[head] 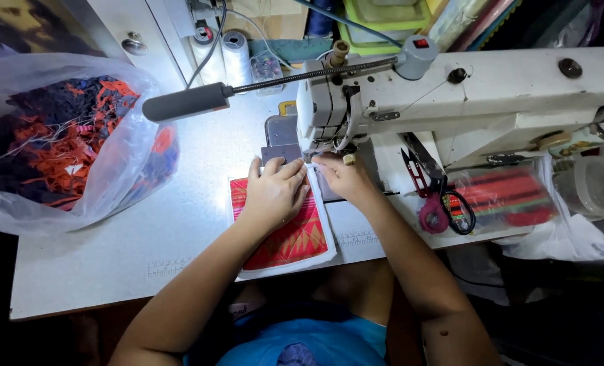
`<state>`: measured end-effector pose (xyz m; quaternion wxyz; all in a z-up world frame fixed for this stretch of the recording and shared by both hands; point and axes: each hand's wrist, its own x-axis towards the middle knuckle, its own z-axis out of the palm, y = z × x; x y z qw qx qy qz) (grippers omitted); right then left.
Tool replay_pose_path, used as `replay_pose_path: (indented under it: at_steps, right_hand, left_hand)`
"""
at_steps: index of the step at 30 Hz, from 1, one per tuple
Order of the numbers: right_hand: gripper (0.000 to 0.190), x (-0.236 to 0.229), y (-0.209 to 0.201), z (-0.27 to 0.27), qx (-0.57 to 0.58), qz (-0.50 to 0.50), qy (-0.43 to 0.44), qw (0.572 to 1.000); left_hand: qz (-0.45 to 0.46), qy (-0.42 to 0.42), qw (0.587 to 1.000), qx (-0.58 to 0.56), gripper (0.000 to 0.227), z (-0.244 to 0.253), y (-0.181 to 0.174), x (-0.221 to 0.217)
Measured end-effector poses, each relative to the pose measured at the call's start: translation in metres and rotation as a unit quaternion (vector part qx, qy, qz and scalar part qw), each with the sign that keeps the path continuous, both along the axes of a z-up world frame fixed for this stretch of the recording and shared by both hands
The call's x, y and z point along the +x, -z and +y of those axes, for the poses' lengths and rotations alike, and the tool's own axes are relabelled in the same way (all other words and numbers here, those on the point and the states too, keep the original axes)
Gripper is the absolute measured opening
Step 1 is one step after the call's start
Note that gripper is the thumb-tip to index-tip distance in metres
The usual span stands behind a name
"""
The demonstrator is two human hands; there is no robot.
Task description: Sewing fabric pieces together using an industrial sewing machine and trimming them with scissors.
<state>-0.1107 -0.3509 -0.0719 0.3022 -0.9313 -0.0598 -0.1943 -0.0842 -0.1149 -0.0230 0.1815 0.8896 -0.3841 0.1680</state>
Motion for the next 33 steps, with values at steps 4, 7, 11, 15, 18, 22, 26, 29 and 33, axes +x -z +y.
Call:
replay_pose_path:
  at_steps: [4,7,11,15,18,22,26,29,33]
  right_hand:
    - [0.022,0.012,-0.024,0.015,0.003,0.037,0.027,0.999]
    - [0.031,0.024,-0.006,0.01,-0.074,-0.113,-0.006,0.991]
    - [0.03,0.028,-0.004,0.014,-0.122,-0.179,0.014,0.976]
    - [0.025,0.028,-0.031,0.025,-0.15,-0.221,0.017,0.964]
    - [0.019,0.039,0.006,0.014,-0.201,-0.273,0.044,0.94]
    - [0.02,0.035,0.012,0.008,-0.142,-0.254,0.019,0.957]
    - [0.015,0.03,0.04,-0.001,-0.191,-0.229,0.064,0.952]
    - [0.016,0.006,-0.006,0.004,-0.159,-0.177,0.055,0.97]
    - [0.026,-0.066,-0.148,0.017,0.003,-0.016,-0.074,0.997]
  left_hand:
    - [0.036,0.003,0.999,0.001,0.04,0.002,-0.005,0.004]
    - [0.067,0.011,0.998,0.006,0.04,0.002,-0.007,0.011]
    - [0.127,0.038,0.991,0.02,0.04,0.005,-0.012,0.02]
    - [0.18,0.047,0.982,0.03,0.043,0.006,-0.017,0.023]
    - [0.254,0.06,0.964,0.046,0.043,0.009,-0.025,0.033]
    - [0.268,0.073,0.959,0.052,0.043,0.011,-0.026,0.036]
    - [0.256,0.071,0.963,0.047,0.04,0.011,-0.021,0.033]
    - [0.23,0.067,0.97,0.045,0.04,0.011,-0.024,0.028]
    - [0.222,0.056,0.973,0.036,0.039,0.009,-0.021,0.029]
